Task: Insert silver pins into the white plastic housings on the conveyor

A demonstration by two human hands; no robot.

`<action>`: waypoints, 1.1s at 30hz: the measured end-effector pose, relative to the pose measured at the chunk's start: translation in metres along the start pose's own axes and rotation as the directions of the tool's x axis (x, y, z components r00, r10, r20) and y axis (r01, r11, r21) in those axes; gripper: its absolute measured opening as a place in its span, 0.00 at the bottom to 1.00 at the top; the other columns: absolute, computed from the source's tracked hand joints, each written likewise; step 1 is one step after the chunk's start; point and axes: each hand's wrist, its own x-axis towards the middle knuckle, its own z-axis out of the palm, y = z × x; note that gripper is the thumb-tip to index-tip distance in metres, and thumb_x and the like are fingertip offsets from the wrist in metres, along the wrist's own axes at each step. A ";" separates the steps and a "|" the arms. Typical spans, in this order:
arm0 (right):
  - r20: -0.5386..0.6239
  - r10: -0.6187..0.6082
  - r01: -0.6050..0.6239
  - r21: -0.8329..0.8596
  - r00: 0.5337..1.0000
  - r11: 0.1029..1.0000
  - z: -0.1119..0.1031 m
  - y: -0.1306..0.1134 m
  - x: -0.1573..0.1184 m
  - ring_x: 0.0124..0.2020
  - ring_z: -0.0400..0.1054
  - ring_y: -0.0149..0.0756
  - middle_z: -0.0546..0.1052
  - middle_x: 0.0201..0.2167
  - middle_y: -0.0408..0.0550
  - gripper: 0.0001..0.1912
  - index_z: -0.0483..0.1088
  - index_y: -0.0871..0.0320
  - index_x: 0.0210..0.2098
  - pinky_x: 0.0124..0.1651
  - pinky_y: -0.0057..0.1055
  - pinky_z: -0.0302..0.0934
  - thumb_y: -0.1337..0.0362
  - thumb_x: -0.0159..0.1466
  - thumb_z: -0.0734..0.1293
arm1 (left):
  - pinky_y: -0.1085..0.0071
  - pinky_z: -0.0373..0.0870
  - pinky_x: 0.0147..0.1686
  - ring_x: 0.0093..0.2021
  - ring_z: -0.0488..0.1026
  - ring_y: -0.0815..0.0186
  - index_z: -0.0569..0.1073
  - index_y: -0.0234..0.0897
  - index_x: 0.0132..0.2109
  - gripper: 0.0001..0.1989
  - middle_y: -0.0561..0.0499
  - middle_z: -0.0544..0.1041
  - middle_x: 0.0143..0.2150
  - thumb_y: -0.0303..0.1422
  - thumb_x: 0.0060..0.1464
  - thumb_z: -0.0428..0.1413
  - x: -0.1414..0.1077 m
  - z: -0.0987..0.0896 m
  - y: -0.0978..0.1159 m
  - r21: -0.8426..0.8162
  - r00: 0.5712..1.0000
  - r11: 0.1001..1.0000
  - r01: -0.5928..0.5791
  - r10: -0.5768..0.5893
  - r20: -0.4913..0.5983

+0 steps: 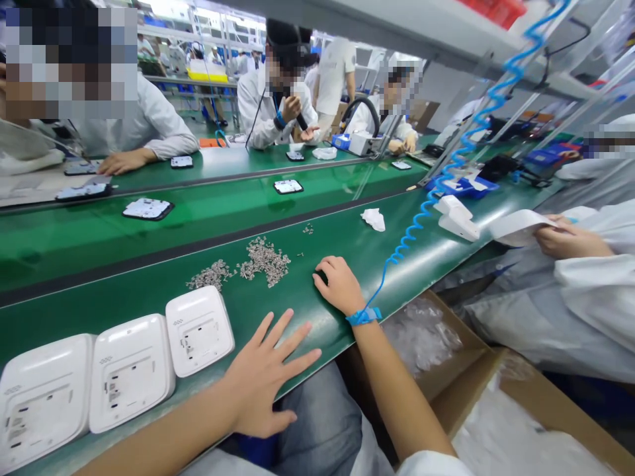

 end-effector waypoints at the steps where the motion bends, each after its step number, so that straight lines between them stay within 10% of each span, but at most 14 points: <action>1: 0.014 -0.001 0.002 -0.018 1.000 1.000 0.002 -0.001 0.004 0.46 0.66 0.43 0.73 0.42 0.53 0.05 0.71 0.59 0.41 0.52 0.41 0.64 0.65 0.69 0.64 | 0.34 0.24 0.70 0.76 0.22 0.40 0.46 0.54 0.75 0.46 0.49 0.33 0.78 0.59 0.56 0.54 0.000 0.000 0.000 -0.017 1.000 1.000 0.000 0.000 0.015; 7: 0.096 -0.092 0.093 -0.005 0.991 0.996 0.021 -0.005 0.051 0.50 0.65 0.47 0.70 0.48 0.59 0.16 0.69 0.63 0.53 0.54 0.44 0.65 0.68 0.65 0.64 | 0.31 0.27 0.70 0.76 0.22 0.41 0.44 0.51 0.76 0.40 0.48 0.34 0.78 0.56 0.64 0.46 -0.001 -0.001 -0.005 -0.070 0.996 0.997 0.021 -0.014 0.089; 14: 0.105 -0.145 0.136 0.087 0.984 0.987 0.048 0.001 0.094 0.42 0.67 0.37 0.72 0.38 0.51 0.12 0.73 0.59 0.38 0.48 0.33 0.66 0.77 0.64 0.60 | 0.21 0.37 0.65 0.75 0.27 0.31 0.41 0.49 0.76 0.42 0.44 0.30 0.77 0.59 0.64 0.44 0.006 0.022 -0.024 -0.038 0.987 0.997 -0.063 0.068 0.144; 21: -0.047 0.036 -0.028 0.153 0.998 0.988 0.068 -0.019 0.125 0.42 0.67 0.35 0.70 0.46 0.55 0.19 0.71 0.61 0.52 0.48 0.32 0.65 0.76 0.68 0.55 | 0.32 0.54 0.64 0.74 0.44 0.33 0.38 0.48 0.76 0.40 0.43 0.37 0.78 0.46 0.66 0.49 0.003 0.045 -0.037 0.267 0.988 0.951 -0.154 0.157 0.010; 28: 0.010 0.221 -0.219 0.186 0.975 0.958 0.066 -0.005 0.111 0.39 0.70 0.34 0.77 0.37 0.49 0.11 0.75 0.60 0.40 0.46 0.31 0.65 0.74 0.63 0.62 | 0.38 0.26 0.70 0.65 0.65 0.44 0.62 0.53 0.69 0.26 0.47 0.65 0.69 0.38 0.66 0.51 0.010 0.027 -0.031 0.552 0.923 0.829 -0.088 0.276 -0.268; 33: 0.098 0.294 -0.307 0.169 0.951 0.937 0.065 -0.004 0.112 0.40 0.72 0.36 0.80 0.37 0.48 0.11 0.78 0.58 0.38 0.46 0.30 0.64 0.73 0.62 0.63 | 0.37 0.32 0.70 0.66 0.64 0.43 0.64 0.52 0.67 0.23 0.45 0.65 0.69 0.37 0.67 0.51 0.010 0.023 -0.030 0.565 0.922 0.820 -0.096 0.288 -0.260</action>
